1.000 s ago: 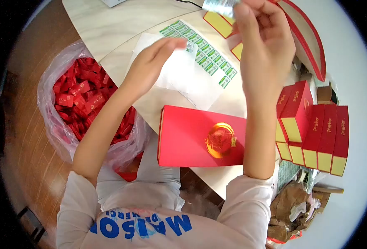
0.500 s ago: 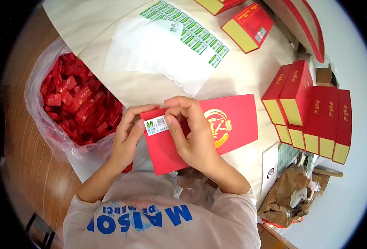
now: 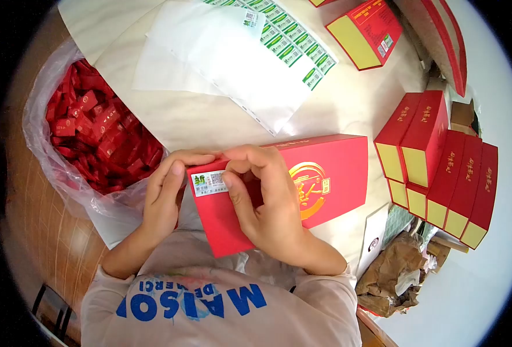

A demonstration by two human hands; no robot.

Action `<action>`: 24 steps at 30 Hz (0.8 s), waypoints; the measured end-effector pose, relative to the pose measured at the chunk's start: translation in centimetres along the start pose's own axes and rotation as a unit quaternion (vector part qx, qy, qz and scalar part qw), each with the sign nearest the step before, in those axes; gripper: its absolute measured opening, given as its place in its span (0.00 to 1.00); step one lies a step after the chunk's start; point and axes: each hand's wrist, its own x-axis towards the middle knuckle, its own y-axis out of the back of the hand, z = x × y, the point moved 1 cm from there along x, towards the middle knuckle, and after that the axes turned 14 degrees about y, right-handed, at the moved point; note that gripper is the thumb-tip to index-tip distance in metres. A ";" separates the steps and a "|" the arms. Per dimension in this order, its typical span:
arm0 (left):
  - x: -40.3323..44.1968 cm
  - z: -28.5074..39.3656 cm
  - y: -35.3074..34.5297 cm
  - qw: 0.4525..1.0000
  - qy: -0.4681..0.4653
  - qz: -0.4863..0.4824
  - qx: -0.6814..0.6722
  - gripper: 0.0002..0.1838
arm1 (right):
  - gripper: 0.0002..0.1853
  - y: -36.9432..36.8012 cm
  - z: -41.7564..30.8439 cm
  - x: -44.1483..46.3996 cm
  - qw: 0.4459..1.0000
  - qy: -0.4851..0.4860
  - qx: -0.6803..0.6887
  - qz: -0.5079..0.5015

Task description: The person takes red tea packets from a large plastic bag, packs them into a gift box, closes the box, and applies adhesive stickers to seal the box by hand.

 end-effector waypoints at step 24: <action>-0.4 0.2 0.1 0.999 -0.011 -0.020 0.039 0.18 | 0.21 -0.5 0.2 -0.1 0.999 -0.010 -0.038 0.009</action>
